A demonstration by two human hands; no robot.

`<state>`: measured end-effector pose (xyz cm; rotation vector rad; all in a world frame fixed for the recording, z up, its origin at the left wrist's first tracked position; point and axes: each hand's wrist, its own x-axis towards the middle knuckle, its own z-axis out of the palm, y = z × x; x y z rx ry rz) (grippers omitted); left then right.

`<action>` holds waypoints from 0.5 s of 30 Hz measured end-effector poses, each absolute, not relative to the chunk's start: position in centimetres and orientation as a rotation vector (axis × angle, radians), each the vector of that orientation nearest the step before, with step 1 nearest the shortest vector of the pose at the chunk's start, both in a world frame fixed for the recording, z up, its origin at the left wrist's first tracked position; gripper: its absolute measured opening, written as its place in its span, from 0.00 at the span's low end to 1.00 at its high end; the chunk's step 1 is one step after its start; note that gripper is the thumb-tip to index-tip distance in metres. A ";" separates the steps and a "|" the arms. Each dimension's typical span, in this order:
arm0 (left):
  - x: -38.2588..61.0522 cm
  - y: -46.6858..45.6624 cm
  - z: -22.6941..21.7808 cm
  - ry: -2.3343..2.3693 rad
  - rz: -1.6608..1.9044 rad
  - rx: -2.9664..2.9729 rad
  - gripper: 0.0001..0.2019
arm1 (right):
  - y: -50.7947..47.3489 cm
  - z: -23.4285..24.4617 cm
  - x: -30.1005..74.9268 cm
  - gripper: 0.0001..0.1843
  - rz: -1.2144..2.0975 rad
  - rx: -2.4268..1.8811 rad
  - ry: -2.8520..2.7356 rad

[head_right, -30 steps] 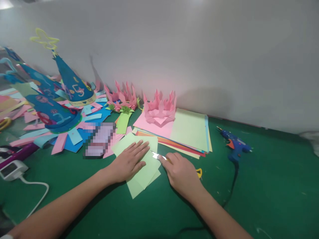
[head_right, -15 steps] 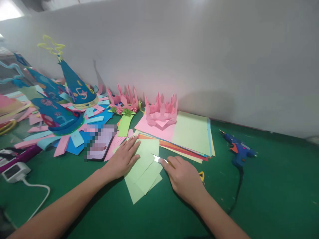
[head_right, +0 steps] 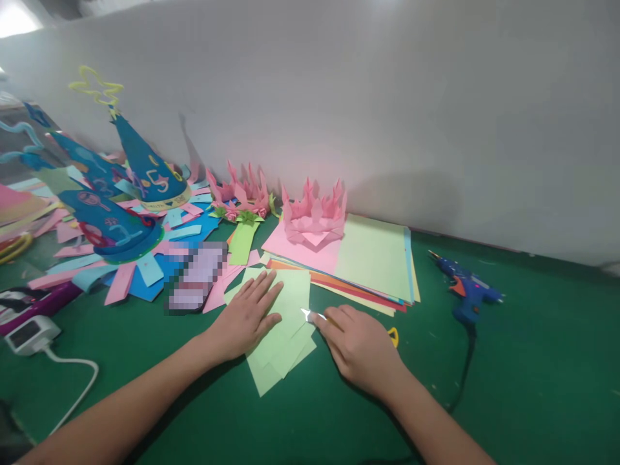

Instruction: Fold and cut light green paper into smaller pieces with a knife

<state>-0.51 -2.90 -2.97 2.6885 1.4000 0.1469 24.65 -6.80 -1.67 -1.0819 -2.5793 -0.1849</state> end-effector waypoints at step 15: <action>-0.6 -2.9 -3.5 1.419 0.156 2.750 0.29 | -6.6 -1.4 25.1 0.19 -0.175 -1.094 -2.594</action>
